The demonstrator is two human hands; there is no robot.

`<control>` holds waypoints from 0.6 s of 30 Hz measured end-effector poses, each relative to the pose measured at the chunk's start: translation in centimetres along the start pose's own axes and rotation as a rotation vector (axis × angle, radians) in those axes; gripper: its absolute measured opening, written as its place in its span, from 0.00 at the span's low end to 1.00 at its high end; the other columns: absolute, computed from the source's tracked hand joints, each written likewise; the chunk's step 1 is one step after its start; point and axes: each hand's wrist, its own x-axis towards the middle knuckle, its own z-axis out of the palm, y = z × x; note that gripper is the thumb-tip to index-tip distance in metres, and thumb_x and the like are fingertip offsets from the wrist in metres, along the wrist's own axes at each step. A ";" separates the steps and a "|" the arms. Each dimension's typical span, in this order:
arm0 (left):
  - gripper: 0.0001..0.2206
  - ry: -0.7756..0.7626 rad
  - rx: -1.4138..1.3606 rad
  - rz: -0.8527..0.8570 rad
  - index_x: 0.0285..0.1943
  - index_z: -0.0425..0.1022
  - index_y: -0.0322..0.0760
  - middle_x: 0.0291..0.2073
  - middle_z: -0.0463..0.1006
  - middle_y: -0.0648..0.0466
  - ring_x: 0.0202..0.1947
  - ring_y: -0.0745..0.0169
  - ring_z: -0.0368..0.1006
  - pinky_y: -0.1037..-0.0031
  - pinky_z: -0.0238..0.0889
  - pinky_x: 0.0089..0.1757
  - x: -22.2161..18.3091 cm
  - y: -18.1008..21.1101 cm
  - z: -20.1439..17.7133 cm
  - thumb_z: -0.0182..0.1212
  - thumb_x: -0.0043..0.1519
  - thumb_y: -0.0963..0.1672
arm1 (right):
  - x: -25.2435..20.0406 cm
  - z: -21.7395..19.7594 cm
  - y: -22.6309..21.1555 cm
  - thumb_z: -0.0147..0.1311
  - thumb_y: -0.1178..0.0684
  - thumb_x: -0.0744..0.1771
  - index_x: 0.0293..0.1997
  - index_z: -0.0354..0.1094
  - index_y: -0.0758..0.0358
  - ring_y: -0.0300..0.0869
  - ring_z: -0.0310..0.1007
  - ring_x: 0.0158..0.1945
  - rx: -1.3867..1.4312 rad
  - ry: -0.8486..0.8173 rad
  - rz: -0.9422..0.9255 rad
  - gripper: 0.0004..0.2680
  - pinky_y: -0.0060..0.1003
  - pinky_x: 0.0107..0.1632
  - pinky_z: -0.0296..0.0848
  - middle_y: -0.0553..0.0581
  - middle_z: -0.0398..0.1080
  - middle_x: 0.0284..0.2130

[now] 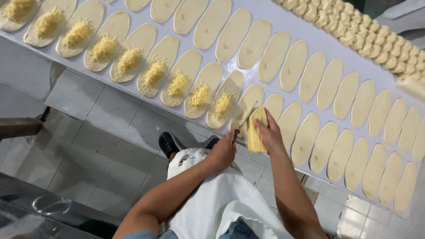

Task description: The person grates a block of cheese over flattened dough pieces on a table using a hand grater.

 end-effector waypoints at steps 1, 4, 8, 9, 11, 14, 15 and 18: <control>0.24 0.015 0.012 -0.011 0.70 0.54 0.28 0.55 0.72 0.29 0.55 0.26 0.69 0.49 0.63 0.52 0.0 -0.3 0.3 0.51 0.65 0.41 | 0.7 -0.1 0.2 0.59 0.56 0.66 0.75 0.56 0.59 0.38 0.73 0.53 0.015 0.019 0.004 0.26 0.33 0.53 0.74 0.54 0.72 0.57; 0.24 -0.002 0.040 -0.110 0.71 0.54 0.29 0.53 0.73 0.29 0.54 0.26 0.69 0.49 0.62 0.52 0.3 -0.4 0.5 0.51 0.66 0.42 | 2.1 0.2 0.2 0.60 0.56 0.65 0.75 0.54 0.57 0.38 0.74 0.50 0.002 0.038 0.048 0.27 0.35 0.50 0.75 0.55 0.73 0.54; 0.25 0.066 0.061 -0.072 0.70 0.53 0.27 0.54 0.72 0.28 0.53 0.24 0.69 0.48 0.62 0.51 0.6 0.0 1.8 0.52 0.65 0.41 | -1.4 -0.6 1.3 0.61 0.55 0.66 0.75 0.53 0.57 0.37 0.74 0.54 -0.115 -0.141 -0.010 0.27 0.34 0.54 0.74 0.55 0.73 0.57; 0.24 0.080 0.045 -0.065 0.70 0.54 0.28 0.53 0.73 0.28 0.53 0.24 0.69 0.48 0.62 0.50 0.5 0.1 2.2 0.52 0.65 0.41 | -2.1 -0.6 1.3 0.62 0.55 0.66 0.74 0.54 0.60 0.36 0.74 0.57 -0.130 -0.214 -0.091 0.27 0.32 0.57 0.72 0.55 0.72 0.59; 0.23 0.103 0.018 -0.049 0.70 0.55 0.29 0.53 0.74 0.28 0.53 0.24 0.70 0.48 0.63 0.50 0.0 0.5 2.8 0.52 0.66 0.41 | -0.1 -1.1 -0.7 0.60 0.54 0.66 0.75 0.54 0.55 0.38 0.75 0.51 -0.214 -0.063 0.087 0.27 0.34 0.51 0.75 0.54 0.73 0.55; 0.23 0.121 -0.015 -0.054 0.71 0.56 0.31 0.51 0.75 0.28 0.53 0.24 0.71 0.48 0.64 0.50 0.0 1.5 2.8 0.51 0.66 0.40 | 1.5 -1.4 -1.7 0.59 0.54 0.66 0.75 0.55 0.57 0.38 0.75 0.49 -0.115 -0.019 0.033 0.26 0.34 0.50 0.76 0.56 0.73 0.55; 0.24 0.100 -0.004 -0.090 0.71 0.55 0.32 0.51 0.75 0.28 0.52 0.24 0.70 0.48 0.64 0.50 0.0 1.9 2.6 0.52 0.65 0.40 | 2.1 -1.3 -1.7 0.59 0.55 0.67 0.75 0.55 0.59 0.38 0.74 0.50 -0.046 -0.036 -0.046 0.26 0.34 0.50 0.75 0.57 0.73 0.55; 0.24 0.063 0.006 -0.154 0.71 0.53 0.33 0.48 0.75 0.28 0.50 0.24 0.71 0.47 0.63 0.49 0.2 3.0 2.3 0.52 0.65 0.41 | 0.3 -2.3 -0.1 0.60 0.55 0.65 0.75 0.50 0.56 0.37 0.74 0.50 -0.134 -0.118 -0.073 0.29 0.32 0.50 0.75 0.56 0.73 0.54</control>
